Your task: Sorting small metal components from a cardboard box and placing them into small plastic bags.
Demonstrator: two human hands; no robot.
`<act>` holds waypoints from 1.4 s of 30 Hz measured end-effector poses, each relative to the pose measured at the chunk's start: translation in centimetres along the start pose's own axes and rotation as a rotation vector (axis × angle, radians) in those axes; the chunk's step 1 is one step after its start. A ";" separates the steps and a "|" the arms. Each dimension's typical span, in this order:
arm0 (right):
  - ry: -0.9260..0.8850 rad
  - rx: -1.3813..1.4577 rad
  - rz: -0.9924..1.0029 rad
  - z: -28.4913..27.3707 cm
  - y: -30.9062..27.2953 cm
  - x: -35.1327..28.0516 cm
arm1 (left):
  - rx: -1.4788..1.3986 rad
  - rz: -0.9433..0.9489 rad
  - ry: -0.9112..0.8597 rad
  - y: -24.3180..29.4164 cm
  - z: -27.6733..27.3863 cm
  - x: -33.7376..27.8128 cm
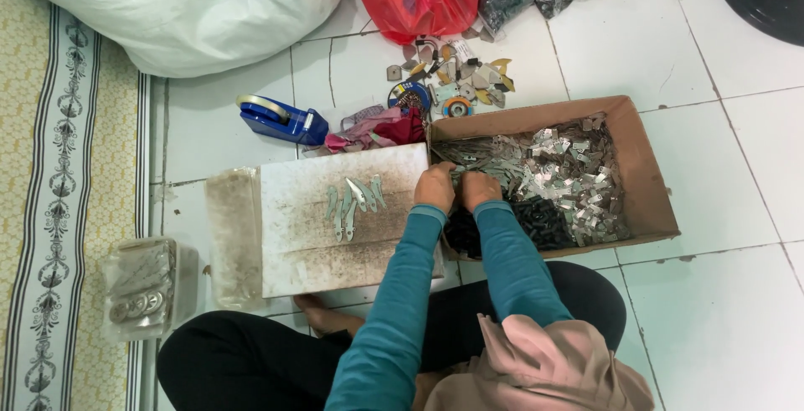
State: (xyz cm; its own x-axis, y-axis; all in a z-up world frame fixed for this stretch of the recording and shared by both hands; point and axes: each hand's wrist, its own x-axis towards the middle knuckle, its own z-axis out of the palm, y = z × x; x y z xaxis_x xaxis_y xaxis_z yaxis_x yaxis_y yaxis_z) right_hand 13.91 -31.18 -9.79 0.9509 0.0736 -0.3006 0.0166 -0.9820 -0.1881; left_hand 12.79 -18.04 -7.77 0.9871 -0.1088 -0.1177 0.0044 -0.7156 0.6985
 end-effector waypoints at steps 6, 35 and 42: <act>-0.282 0.369 0.102 -4.3 2.4 0.8 | 0.043 -0.104 -0.094 5.6 -4.7 -3.0; 0.034 0.638 -0.588 -2.7 -17.2 -8.0 | 0.032 -0.349 0.511 -6.4 -12.6 -18.3; 0.100 0.605 -0.634 -3.1 -17.5 -8.9 | 0.128 -0.398 0.505 -7.1 -12.6 -17.7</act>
State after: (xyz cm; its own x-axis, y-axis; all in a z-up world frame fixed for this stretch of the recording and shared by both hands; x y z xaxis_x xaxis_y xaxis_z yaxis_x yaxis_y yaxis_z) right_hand 6.11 -15.22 -0.96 0.8412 0.5301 0.1067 0.4109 -0.4985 -0.7633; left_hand -2.74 -2.34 -1.79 0.8680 0.4962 0.0180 0.3963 -0.7142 0.5770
